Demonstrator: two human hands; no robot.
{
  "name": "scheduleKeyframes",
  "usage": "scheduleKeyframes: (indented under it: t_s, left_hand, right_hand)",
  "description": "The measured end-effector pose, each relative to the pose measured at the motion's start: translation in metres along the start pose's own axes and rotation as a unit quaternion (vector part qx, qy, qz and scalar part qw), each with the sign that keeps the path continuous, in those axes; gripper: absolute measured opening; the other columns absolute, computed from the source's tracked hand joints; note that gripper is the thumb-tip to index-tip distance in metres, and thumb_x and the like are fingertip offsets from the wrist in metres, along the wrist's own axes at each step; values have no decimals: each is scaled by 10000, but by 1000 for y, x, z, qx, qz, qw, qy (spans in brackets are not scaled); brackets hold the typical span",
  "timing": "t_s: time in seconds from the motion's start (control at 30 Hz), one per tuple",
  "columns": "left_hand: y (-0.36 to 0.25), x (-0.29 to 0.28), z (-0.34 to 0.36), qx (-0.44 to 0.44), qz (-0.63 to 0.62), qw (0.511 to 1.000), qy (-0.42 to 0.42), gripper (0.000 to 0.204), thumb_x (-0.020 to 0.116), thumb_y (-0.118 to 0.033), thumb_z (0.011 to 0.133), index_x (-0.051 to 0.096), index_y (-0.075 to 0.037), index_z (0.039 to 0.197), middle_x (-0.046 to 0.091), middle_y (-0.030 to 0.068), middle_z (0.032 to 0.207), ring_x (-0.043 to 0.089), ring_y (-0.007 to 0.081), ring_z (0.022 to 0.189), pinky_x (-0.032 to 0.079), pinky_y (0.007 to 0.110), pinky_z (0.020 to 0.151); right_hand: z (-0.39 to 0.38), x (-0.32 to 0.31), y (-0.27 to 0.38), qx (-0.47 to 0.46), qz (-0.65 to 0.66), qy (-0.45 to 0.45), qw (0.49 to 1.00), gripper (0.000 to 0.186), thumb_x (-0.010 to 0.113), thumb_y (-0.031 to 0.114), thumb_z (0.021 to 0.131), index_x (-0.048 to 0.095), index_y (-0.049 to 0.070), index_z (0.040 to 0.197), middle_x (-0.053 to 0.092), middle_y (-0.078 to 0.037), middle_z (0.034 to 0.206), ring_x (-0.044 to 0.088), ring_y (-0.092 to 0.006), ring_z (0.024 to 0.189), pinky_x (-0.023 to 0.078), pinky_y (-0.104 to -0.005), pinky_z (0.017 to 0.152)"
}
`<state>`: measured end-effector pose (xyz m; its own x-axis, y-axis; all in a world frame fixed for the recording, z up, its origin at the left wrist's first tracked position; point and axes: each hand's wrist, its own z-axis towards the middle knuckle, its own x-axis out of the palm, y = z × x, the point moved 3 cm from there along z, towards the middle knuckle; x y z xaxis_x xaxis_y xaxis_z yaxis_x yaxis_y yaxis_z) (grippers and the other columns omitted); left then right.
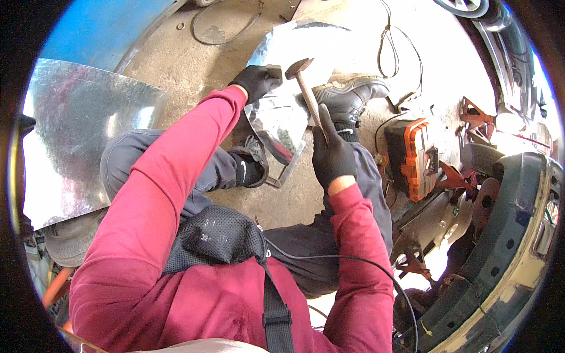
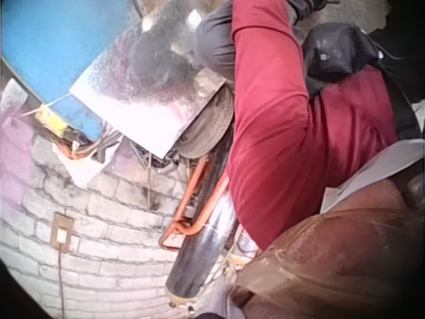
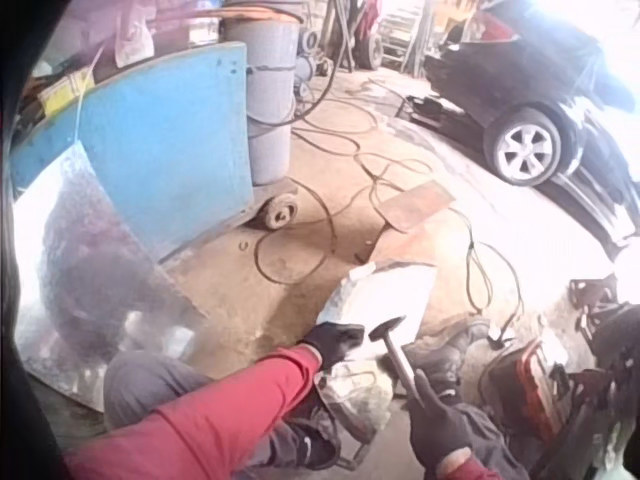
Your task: The person sits on the floor and uses a hammer and a metal block to shape a curved metal sheet. They repeatedly strike the metal sheet, repositioning it to work on different areas.
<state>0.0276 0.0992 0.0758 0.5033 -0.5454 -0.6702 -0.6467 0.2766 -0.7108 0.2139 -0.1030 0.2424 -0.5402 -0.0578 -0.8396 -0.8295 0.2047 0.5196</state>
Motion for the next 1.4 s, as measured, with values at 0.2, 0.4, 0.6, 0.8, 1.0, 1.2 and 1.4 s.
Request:
scheduleKeyframes:
  t_s: [0.2, 0.4, 0.6, 0.8, 1.0, 1.2, 1.4]
  left_hand:
    - [-1, -5, 3, -12, -3, 1000, 7, 354, 605, -422, 1018, 805, -165, 1155, 756, 184, 1179, 715, 373, 1093, 559, 469, 957]
    - [-4, -11, 3, -1, 32, 999, -16, 351, 651, -402, 976, 768, -127, 1160, 757, 188, 1155, 709, 414, 1081, 551, 491, 944]
    - [-17, -9, 16, 10, 37, 999, -15, 399, 630, -441, 979, 752, -132, 1199, 743, 208, 1158, 702, 429, 1085, 556, 486, 952]
    - [16, 0, 8, 24, 27, 999, -14, 447, 686, -440, 995, 770, -38, 1172, 771, 203, 1093, 721, 392, 1051, 562, 456, 939]
    - [-19, -17, 1, -36, 20, 999, 0, 413, 677, -437, 978, 776, -95, 1187, 755, 204, 1170, 710, 416, 1087, 556, 485, 949]
    - [-38, -3, 10, -10, 6, 1000, 7, 371, 657, -405, 969, 766, -141, 1206, 752, 201, 1163, 705, 419, 1078, 557, 476, 935]
    - [21, 13, 22, 22, 62, 998, -14, 360, 627, -457, 994, 799, -165, 1114, 759, 174, 1141, 722, 362, 1045, 572, 462, 927]
  right_hand:
    - [9, -55, 37, -133, 84, -159, 975, 500, 586, 108, 1103, 487, 64, 1591, 678, -240, 1384, 709, -214, 1096, 580, -339, 861]
    - [5, -99, 83, -137, -155, -256, 944, 415, 551, 87, 1104, 550, 38, 1516, 730, -227, 1167, 694, -276, 741, 582, -408, 713]
    - [16, -30, 27, 56, -35, -6, 998, 510, 574, 233, 1096, 479, 194, 1595, 696, -297, 1142, 702, -448, 1047, 574, -464, 842]
    - [10, -50, 39, -4, 144, -67, 987, 500, 587, 189, 1106, 501, 55, 1580, 650, -260, 1442, 653, -281, 1332, 533, -377, 1030]
    - [11, -90, 65, -103, 159, -236, 953, 518, 596, 89, 1100, 466, -7, 1592, 709, -153, 1341, 678, -143, 1030, 577, -316, 838]
    - [1, -20, 1, -97, -2, -114, 989, 584, 604, 179, 1087, 412, 171, 1639, 760, -250, 1082, 755, -382, 857, 588, -448, 721]
    - [13, -34, 14, 44, 71, -53, 995, 497, 604, 212, 1093, 508, 103, 1569, 692, -303, 1304, 688, -426, 1239, 571, -432, 959]
